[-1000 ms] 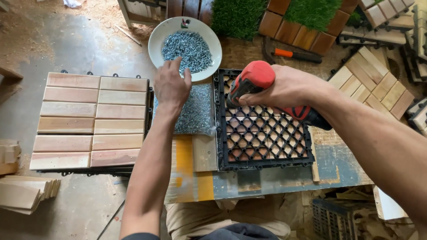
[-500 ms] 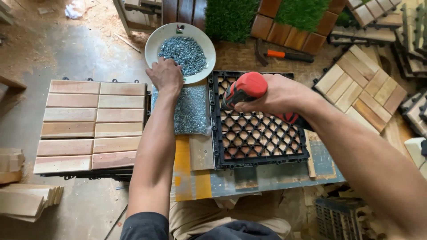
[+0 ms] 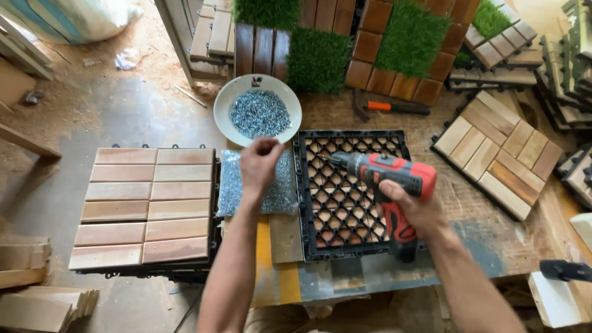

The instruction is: Assembling wooden deck tiles by screwing them onto a plastic base using a power drill.

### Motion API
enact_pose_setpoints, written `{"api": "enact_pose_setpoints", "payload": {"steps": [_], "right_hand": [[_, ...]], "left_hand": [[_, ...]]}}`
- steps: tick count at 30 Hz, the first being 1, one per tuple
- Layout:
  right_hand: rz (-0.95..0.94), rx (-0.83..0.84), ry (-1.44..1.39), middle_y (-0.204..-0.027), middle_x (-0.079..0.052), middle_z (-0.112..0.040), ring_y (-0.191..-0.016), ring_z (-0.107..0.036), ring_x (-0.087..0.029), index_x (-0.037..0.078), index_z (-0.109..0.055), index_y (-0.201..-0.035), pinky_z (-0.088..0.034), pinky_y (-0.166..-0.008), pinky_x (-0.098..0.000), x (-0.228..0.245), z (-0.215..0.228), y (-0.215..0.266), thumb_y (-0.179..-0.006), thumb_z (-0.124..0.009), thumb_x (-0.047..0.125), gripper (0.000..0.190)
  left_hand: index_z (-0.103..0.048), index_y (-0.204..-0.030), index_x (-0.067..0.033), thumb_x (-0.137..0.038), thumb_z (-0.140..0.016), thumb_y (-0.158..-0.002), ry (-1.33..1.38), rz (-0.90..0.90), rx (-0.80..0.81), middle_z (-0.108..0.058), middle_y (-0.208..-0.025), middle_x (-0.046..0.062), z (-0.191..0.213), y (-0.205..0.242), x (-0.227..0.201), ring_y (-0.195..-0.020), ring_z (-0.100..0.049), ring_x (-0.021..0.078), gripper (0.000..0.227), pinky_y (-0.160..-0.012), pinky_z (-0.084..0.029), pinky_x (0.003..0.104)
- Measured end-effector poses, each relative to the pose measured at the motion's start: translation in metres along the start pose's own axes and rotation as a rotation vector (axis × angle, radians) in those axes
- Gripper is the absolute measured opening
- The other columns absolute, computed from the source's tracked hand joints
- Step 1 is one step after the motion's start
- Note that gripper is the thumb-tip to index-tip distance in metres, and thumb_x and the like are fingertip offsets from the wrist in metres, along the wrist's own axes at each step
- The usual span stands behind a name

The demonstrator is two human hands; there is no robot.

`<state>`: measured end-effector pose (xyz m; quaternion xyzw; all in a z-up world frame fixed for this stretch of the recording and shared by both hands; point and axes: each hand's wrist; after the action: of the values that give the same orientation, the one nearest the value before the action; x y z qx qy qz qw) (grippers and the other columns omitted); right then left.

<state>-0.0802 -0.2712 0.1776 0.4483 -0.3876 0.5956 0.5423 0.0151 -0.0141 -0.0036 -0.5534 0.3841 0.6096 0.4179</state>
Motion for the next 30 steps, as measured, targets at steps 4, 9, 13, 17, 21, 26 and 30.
{"api": "enact_pose_setpoints", "payload": {"steps": [4, 9, 13, 17, 21, 26, 30], "right_hand": [[0.020, -0.174, -0.176, -0.052, -0.009, -0.068, -0.043, -0.059, -0.011, 0.004, -0.072, -0.075, -0.053, -0.042, -0.0244, -0.023, -0.021, 0.017, -0.087, -0.078, 0.013, 0.016], [0.120, -0.231, -0.215, -0.059, -0.006, -0.069, -0.049, -0.059, -0.009, 0.005, -0.073, -0.080, -0.055, -0.046, -0.0250, -0.021, -0.025, 0.025, -0.083, -0.082, 0.012, 0.012], [0.137, -0.219, -0.189, -0.060, -0.008, -0.070, -0.051, -0.060, -0.009, 0.004, -0.074, -0.082, -0.056, -0.048, -0.0267, -0.030, -0.026, 0.030, -0.082, -0.082, 0.013, 0.012], [0.166, -0.237, -0.154, -0.062, -0.009, -0.072, -0.053, -0.062, -0.010, 0.002, -0.076, -0.084, -0.057, -0.050, -0.0291, -0.043, -0.027, 0.033, -0.081, -0.083, 0.013, 0.013], [0.190, -0.264, -0.112, -0.064, -0.011, -0.074, -0.055, -0.064, -0.011, 0.001, -0.077, -0.086, -0.058, -0.052, -0.0316, -0.062, -0.024, 0.036, -0.080, -0.084, 0.013, 0.015], [0.219, -0.095, 0.026, -0.088, -0.012, -0.079, -0.077, -0.065, -0.010, 0.009, -0.074, -0.117, -0.059, -0.068, -0.0325, -0.098, 0.018, 0.024, -0.069, -0.090, 0.012, 0.051], [0.202, 0.084, 0.136, -0.098, -0.017, -0.080, -0.085, -0.067, -0.017, 0.012, -0.066, -0.140, -0.058, -0.079, -0.0380, -0.068, 0.041, 0.007, -0.064, -0.091, 0.009, 0.080]], "left_hand": [[-0.081, -0.105, -0.0068, -0.019, -0.081, -0.086, 0.259, 0.138, 0.060, -0.075, -0.081, 0.012, -0.009, 0.049, -0.027, -0.080, -0.067, 0.0162, 0.022, -0.078, -0.059, 0.037], [-0.075, -0.105, -0.0031, -0.021, -0.076, -0.096, 0.884, 0.420, 0.124, -0.075, -0.087, 0.011, -0.037, 0.056, 0.007, -0.078, -0.073, 0.0177, 0.020, -0.080, -0.064, 0.034], [-0.073, -0.099, -0.0046, -0.024, -0.076, -0.096, 1.006, 0.485, 0.099, -0.076, -0.086, 0.009, -0.050, 0.054, 0.016, -0.077, -0.076, 0.0182, 0.020, -0.078, -0.066, 0.033], [-0.072, -0.096, -0.0075, -0.028, -0.075, -0.096, 1.070, 0.542, 0.108, -0.078, -0.088, 0.009, -0.059, 0.058, 0.020, -0.076, -0.077, 0.0182, 0.021, -0.076, -0.067, 0.033], [-0.073, -0.095, -0.0071, -0.028, -0.077, -0.095, 1.091, 0.579, 0.110, -0.079, -0.088, 0.010, -0.063, 0.061, 0.018, -0.077, -0.078, 0.0190, 0.021, -0.079, -0.067, 0.035], [-0.074, -0.091, -0.0051, -0.025, -0.081, -0.092, 0.966, 0.605, 0.191, -0.079, -0.085, 0.013, -0.055, 0.058, 0.008, -0.075, -0.079, 0.0205, 0.022, -0.077, -0.067, 0.038], [-0.074, -0.090, -0.0014, -0.024, -0.084, -0.089, 0.859, 0.669, 0.301, -0.078, -0.082, 0.017, -0.045, 0.059, -0.006, -0.072, -0.079, 0.0226, 0.025, -0.075, -0.067, 0.040]]}}
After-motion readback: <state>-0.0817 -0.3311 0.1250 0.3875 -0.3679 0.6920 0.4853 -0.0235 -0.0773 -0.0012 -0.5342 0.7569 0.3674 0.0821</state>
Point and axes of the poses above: each hand's wrist, its own y-axis away from the middle knuckle, its own z-axis out of the back of the hand, x = y × z
